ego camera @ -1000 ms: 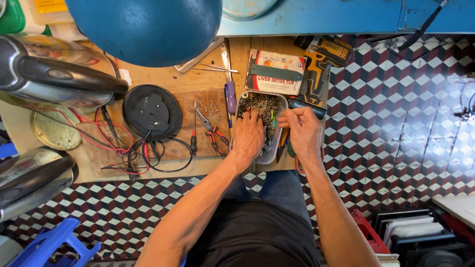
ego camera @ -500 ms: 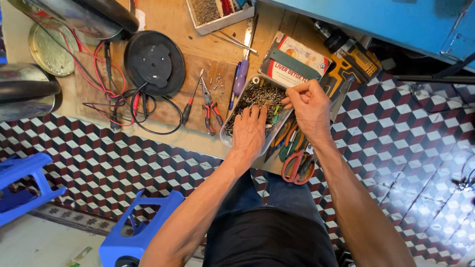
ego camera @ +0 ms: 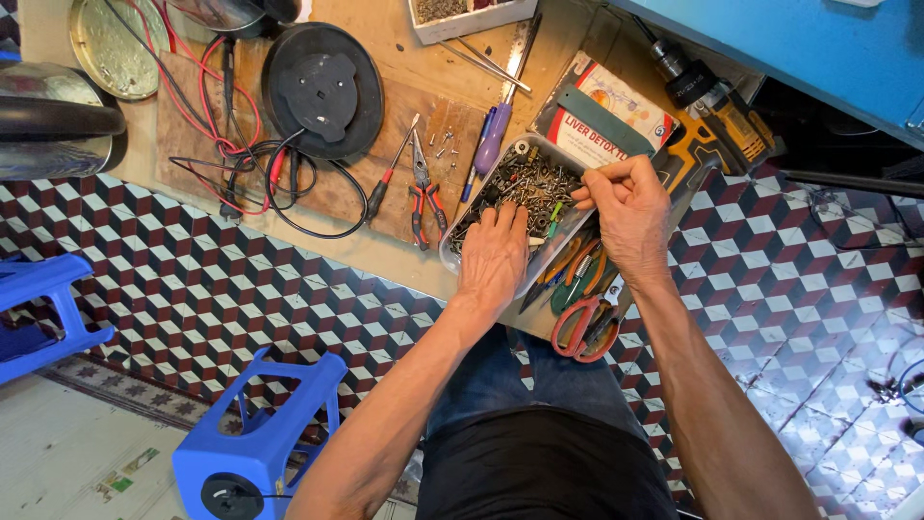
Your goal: The person searches through a container of small parts, selects a screw, and uses a cordless drill to fasten it into the base of an electric kettle. The person then removes the screw and repeats the fastening process.
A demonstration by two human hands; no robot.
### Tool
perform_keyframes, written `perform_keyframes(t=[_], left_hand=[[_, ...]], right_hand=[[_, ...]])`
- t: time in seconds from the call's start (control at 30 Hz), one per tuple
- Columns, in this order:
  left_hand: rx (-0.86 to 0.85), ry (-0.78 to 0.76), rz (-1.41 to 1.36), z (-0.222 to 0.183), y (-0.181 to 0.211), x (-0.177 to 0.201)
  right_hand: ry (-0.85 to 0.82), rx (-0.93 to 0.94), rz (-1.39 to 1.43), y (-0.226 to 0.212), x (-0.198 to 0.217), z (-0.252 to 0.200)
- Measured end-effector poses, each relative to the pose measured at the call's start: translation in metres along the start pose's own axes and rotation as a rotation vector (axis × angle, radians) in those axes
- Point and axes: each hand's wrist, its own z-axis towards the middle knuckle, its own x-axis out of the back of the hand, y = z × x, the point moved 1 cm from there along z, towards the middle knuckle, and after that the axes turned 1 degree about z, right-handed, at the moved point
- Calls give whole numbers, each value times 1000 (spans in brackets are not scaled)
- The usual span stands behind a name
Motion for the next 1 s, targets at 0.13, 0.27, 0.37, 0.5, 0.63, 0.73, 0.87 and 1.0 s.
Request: perform_keyframes(t=[0.13,0.27,0.37,0.5,0.63,0.73,0.87,1.0], left_hand=[[-4,42,-80,0,1,5],[-1,56,-98,4,3,9],[38,-14,-79,12,4,7],[58,-31,-45,18,6,3],[101,-51,-20,21,8,-1],[111,-57,-5,21,9,-2],[119,-71,-32,19,8,-1],[148,-72,-55,18,8,0]], right_hand=[[10,3,23,3,0,1],[27,6,35,5,0,1],[36,2,40,4,0,1],[32,-14,35,2,0,0],[27,-6,42,0,1,0],[29,-14,56,0,0,0],[30,-8,69,2,0,1],[29,-8,53,1,0,1]])
